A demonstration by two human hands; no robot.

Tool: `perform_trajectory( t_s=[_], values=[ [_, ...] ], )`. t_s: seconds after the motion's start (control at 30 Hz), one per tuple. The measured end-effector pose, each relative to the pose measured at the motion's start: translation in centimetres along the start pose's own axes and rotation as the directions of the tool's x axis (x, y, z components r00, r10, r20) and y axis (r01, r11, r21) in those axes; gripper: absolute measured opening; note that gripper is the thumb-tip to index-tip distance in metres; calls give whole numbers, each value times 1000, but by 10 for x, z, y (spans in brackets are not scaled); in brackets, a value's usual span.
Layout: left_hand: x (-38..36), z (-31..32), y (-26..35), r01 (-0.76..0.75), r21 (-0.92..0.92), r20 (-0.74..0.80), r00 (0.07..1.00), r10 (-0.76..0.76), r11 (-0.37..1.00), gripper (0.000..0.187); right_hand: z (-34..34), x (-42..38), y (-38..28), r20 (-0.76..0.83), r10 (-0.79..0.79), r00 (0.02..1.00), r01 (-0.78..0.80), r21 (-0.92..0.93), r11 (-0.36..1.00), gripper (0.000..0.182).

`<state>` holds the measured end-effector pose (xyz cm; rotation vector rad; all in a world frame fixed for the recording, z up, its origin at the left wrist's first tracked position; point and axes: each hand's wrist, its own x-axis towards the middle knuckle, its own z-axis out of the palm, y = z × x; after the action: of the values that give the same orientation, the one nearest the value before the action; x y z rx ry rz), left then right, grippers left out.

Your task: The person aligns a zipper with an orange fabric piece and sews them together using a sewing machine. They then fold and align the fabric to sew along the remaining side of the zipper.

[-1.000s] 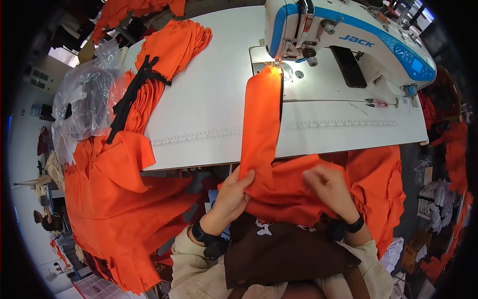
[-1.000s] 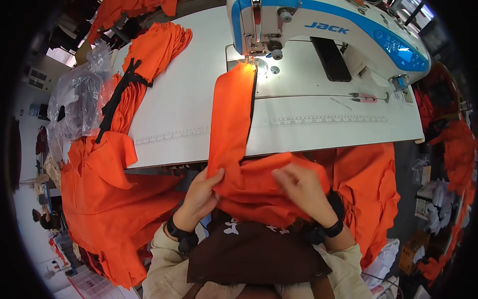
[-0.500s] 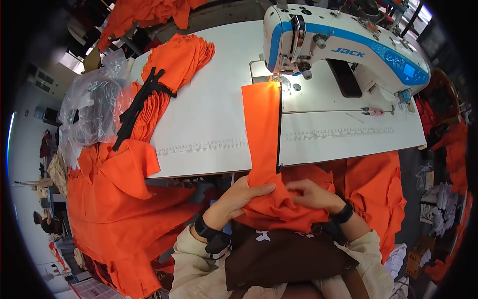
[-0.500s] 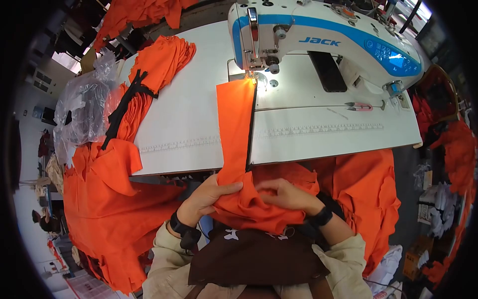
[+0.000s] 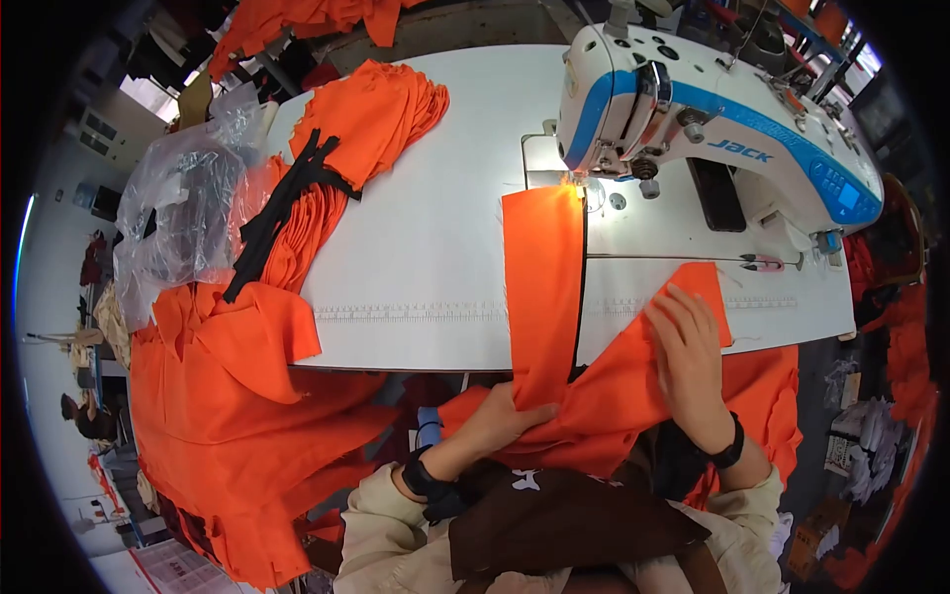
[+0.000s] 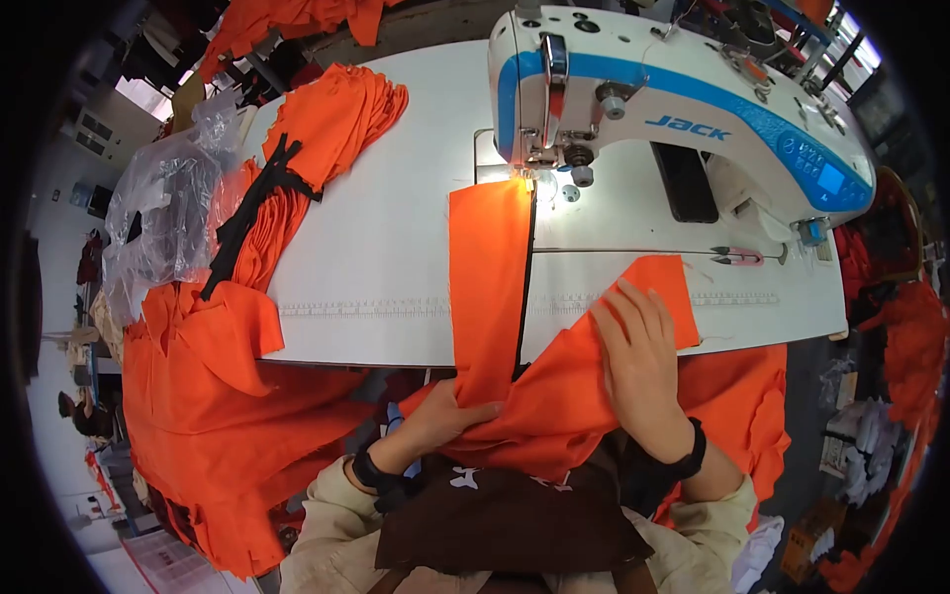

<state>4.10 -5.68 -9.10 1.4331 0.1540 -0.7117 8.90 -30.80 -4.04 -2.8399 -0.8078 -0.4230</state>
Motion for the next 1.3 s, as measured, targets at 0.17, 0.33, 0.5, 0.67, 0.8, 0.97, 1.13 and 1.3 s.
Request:
perform_trajectory(
  t_s=[0.17, 0.33, 0.5, 0.67, 0.8, 0.97, 1.13, 1.3],
  values=[
    [4, 5, 2, -46, 64, 71, 997, 42, 997, 38, 29, 48, -4, -43, 25, 999, -7, 390, 921, 28],
    [-4, 5, 6, -27, -160, -105, 994, 10, 987, 34, 32, 47, -7, 2, 47, 999, -40, 581, 813, 31],
    [-6, 5, 6, 14, -246, -94, 995, -38, 969, 33, 4, 27, -2, -26, -36, 999, 45, 613, 788, 24],
    [-7, 11, 4, -35, -241, -99, 995, 11, 970, 33, 14, 1, 12, 42, -65, 997, 29, 571, 821, 19],
    [-6, 15, 1, 16, -349, -54, 998, -38, 937, 34, 8, -4, 7, 48, -62, 997, 32, 478, 878, 19],
    [-10, 15, 2, 64, -508, -37, 995, -96, 859, 35, 10, -10, 8, -13, -78, 997, 76, 429, 900, 18],
    [-13, 19, 8, 81, -613, -17, 993, -116, 786, 35, 9, -17, 6, -9, -67, 998, 64, 426, 902, 20],
    [-14, 21, 3, 90, -748, 20, 993, -113, 658, 38, 3, -19, 4, 22, -47, 999, 31, 480, 877, 20]
  ],
)
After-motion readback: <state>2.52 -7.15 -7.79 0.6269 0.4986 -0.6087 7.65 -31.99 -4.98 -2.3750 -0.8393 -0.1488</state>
